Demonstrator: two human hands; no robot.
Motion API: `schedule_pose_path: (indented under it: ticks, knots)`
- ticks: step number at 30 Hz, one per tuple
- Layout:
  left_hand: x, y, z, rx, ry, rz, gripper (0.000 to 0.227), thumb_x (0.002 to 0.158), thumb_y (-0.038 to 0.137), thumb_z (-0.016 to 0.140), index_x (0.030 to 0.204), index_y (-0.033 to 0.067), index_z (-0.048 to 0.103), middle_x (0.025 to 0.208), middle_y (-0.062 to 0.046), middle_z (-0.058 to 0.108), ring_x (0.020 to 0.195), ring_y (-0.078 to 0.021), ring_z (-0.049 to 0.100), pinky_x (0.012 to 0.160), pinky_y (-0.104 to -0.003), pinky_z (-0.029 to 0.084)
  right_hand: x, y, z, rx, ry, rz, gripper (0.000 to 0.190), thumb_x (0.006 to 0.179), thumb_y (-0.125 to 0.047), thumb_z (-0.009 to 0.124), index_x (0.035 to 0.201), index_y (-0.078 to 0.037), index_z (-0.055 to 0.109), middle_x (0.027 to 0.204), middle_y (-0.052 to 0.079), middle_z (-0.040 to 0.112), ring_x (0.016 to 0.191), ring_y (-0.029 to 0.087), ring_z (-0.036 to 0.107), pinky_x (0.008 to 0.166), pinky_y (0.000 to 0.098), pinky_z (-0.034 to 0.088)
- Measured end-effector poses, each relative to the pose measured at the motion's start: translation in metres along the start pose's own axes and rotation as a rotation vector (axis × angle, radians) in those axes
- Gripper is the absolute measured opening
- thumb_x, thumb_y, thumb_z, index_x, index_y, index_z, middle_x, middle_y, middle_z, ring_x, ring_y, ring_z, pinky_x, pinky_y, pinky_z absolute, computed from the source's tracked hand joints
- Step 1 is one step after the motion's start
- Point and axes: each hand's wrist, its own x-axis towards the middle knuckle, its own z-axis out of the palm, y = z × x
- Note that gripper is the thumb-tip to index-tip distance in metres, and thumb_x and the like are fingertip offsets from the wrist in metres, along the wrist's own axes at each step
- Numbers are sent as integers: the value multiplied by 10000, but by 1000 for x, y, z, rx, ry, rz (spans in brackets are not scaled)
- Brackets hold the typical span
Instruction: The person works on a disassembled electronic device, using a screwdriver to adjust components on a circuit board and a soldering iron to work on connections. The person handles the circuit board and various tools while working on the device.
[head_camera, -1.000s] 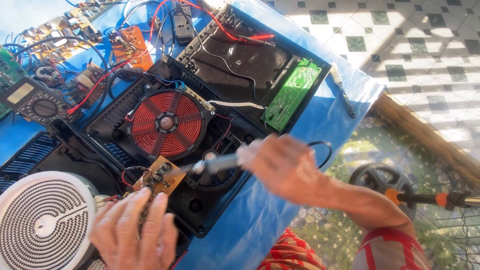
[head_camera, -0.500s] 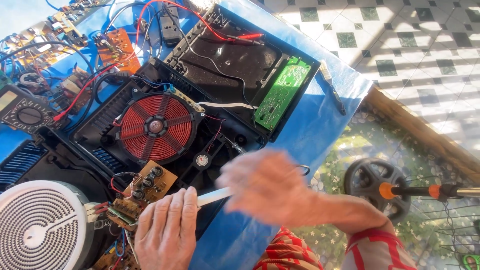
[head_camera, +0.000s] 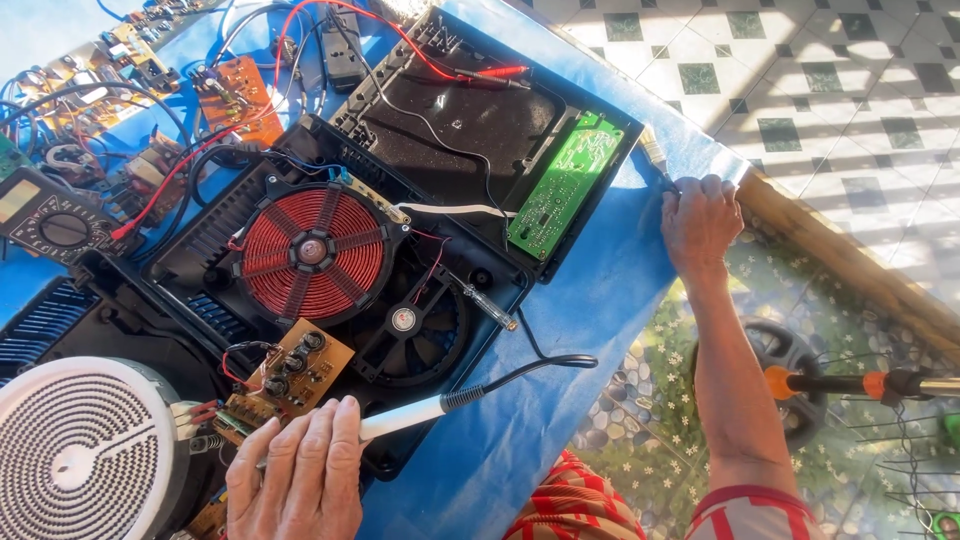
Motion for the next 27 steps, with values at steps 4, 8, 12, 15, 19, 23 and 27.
schedule_pose_path:
  ticks: [4, 8, 12, 15, 19, 23, 27]
  knots:
    - [2, 4, -3, -6, -13, 0, 258, 920, 246, 735, 1156, 143, 751, 1024, -21, 812, 1023, -184, 760, 1110, -430, 481, -9, 6, -29, 23, -108, 25, 137, 938, -222, 672, 939, -141, 783, 854, 67, 675, 820, 249, 635, 601, 402, 540]
    - [-1, 5, 2, -36, 6, -7, 276, 906, 241, 758, 1163, 140, 758, 1037, -25, 813, 1031, -198, 761, 1091, -429, 486, -29, 6, -64, 187, -378, 66, 128, 962, -207, 715, 1041, -153, 800, 917, 83, 620, 805, 234, 595, 660, 398, 504]
    - [0, 11, 6, -41, 13, -14, 271, 895, 203, 782, 1162, 152, 775, 1067, -26, 815, 1058, -210, 759, 1111, -444, 483, -52, -10, -87, 319, -389, -29, 223, 909, -166, 753, 1129, -167, 792, 973, 3, 692, 859, 152, 583, 747, 319, 512]
    - [2, 14, 2, -88, 35, -44, 287, 865, 194, 800, 1146, 143, 772, 1071, -26, 810, 1046, -200, 746, 1113, -440, 471, -55, -23, -94, 307, -311, -57, 234, 885, -147, 749, 1112, -135, 805, 989, 15, 681, 905, 171, 583, 732, 333, 524]
    - [21, 13, -18, -136, 60, -76, 269, 887, 163, 783, 1143, 91, 745, 1041, -48, 776, 1025, -204, 716, 1086, -453, 470, -55, -22, -97, 278, -383, -84, 304, 919, -208, 707, 1206, -139, 782, 1121, 60, 712, 1070, 247, 614, 893, 383, 527]
    - [28, 2, -27, -186, 100, -40, 322, 902, 87, 742, 1212, 26, 682, 1120, -80, 734, 1050, -227, 679, 1047, -424, 448, -65, -29, -123, 703, -75, -245, 221, 883, -67, 604, 1072, 0, 699, 1026, 150, 635, 933, 295, 547, 836, 406, 452]
    - [41, -5, -33, -284, 223, -27, 322, 885, 49, 732, 1174, -59, 641, 1107, -170, 695, 963, -286, 666, 899, -410, 504, -29, 117, 2, 1199, -341, -869, 1173, 287, -922, 845, 1124, -149, 568, 1136, 107, 694, 941, 232, 736, 858, 360, 613]
